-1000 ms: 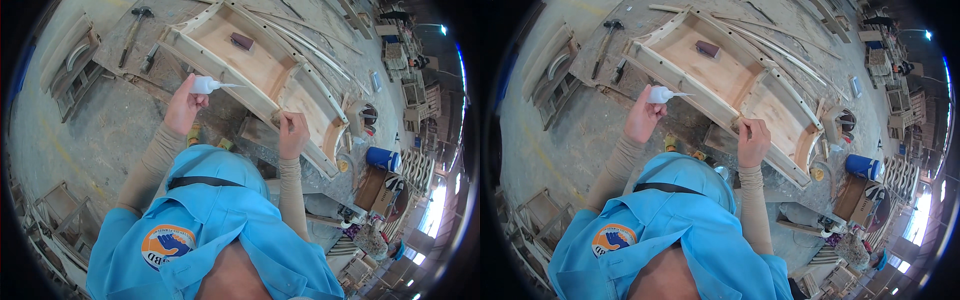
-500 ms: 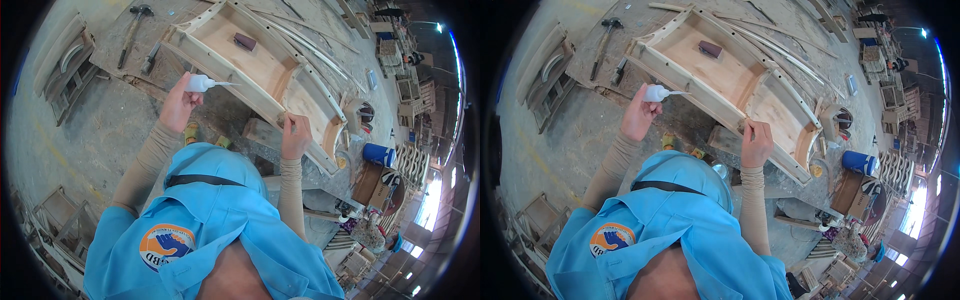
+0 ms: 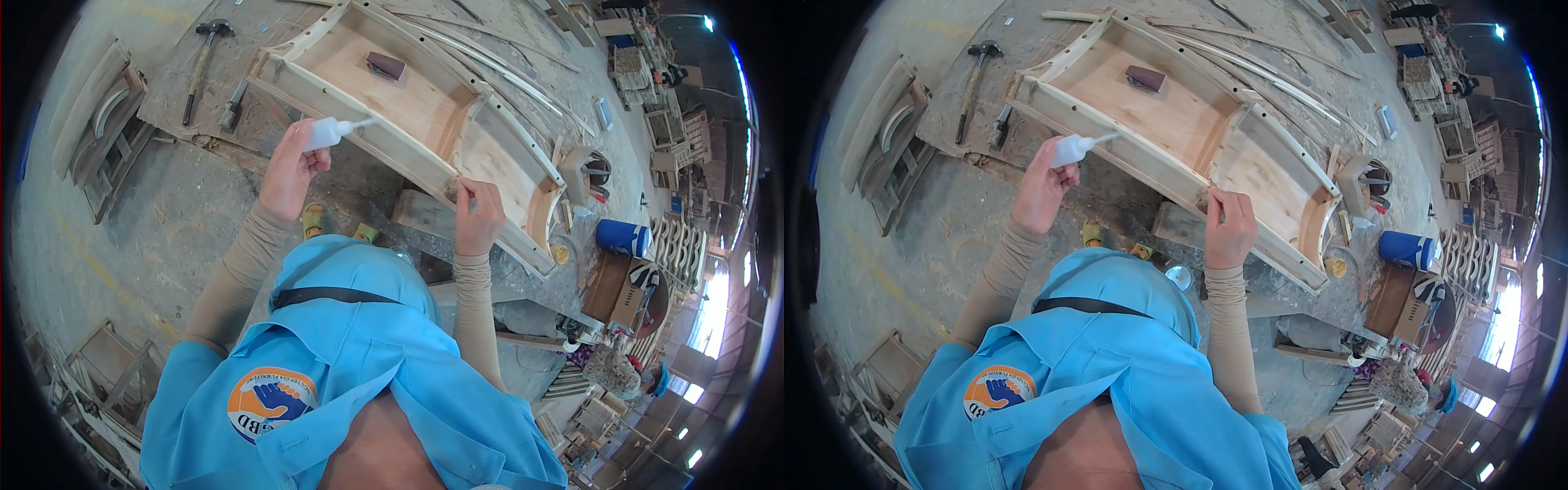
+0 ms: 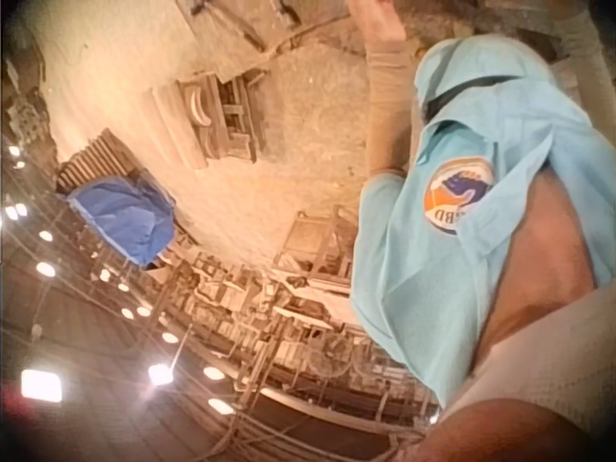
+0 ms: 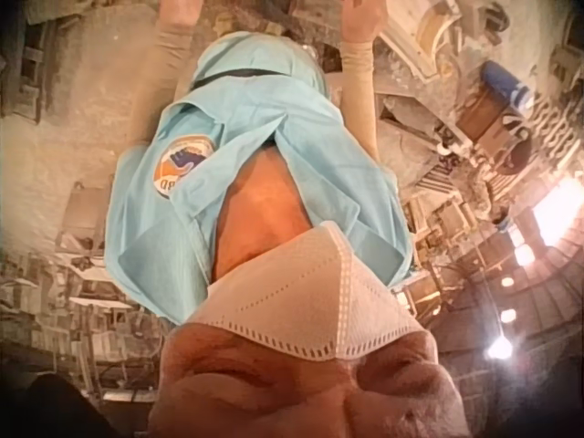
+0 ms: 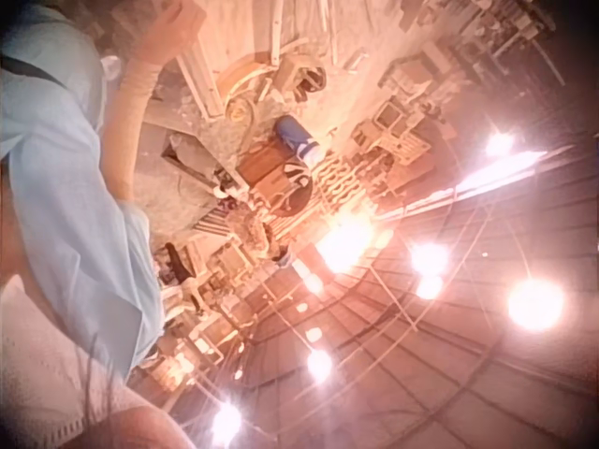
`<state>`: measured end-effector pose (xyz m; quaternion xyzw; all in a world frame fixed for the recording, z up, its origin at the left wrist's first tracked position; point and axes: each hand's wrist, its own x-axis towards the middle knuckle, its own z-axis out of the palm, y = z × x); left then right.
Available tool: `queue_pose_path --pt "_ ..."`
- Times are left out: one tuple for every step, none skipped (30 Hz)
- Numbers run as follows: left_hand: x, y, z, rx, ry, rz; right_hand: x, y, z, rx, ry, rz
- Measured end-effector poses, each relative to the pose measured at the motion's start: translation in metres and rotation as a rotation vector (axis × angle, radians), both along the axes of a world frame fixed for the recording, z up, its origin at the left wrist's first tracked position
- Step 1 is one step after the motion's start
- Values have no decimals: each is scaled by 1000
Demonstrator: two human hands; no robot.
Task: The person assembles a wooden furniture frame by inserting small wooden dowels into pre-drilled holes. They use a squeeze bottle to apply glue into the holes and then press the dowels into place to join the frame components.
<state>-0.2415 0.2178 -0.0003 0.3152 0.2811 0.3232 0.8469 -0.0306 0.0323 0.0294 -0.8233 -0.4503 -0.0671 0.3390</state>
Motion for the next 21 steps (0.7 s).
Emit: queue_pose_path --pt "1 -1 1 60 8 -3 1 -1 -1 10 -12 12" --pt "2 -2 2 61 10 -15 2 -2 -2 19 -24 24" --pt "2 -2 3 63 12 -25 1 -4 1 11 22 13" --pt "2 -2 4 65 14 -35 -1 -7 5 3 69 2" --pt "3 -3 5 83 14 -43 -2 -10 7 -6 115 -8" --pt "4 -5 5 103 14 -53 1 -14 6 -32 71 -3" --pt "6 -7 4 122 13 -61 5 -20 4 -59 28 2" --pt "7 -10 4 145 25 -77 11 -25 3 -86 -16 7" --pt "8 -12 3 168 36 -92 15 -28 4 -98 31 29" --pt "10 -14 3 191 47 -107 20 -30 6 -111 77 52" --pt "12 -18 3 207 71 -107 25 -33 7 -124 124 76" --pt "15 -22 4 225 94 -108 30 -35 9 -130 142 116" --pt "18 -26 5 243 118 -107 37 -35 12 -136 160 157" --pt "23 -31 10 257 123 -93 44 -35 13 -142 178 200" --pt "27 -36 17 272 129 -79 53 -35 14 -193 172 278" --pt "32 -41 22 287 136 -65 63 -34 15 -245 166 357" --pt "37 -45 23 299 124 -61 74 -32 14 -296 158 438" --pt "42 -50 23 312 112 -55 83 -30 13 -321 171 516" --pt "46 -53 22 325 101 -49 93 -27 10 -346 183 596" --pt "48 -56 17 344 126 -79 101 -24 7 -371 194 676" --pt "49 -60 9 365 153 -103 108 -20 3 -388 215 736"
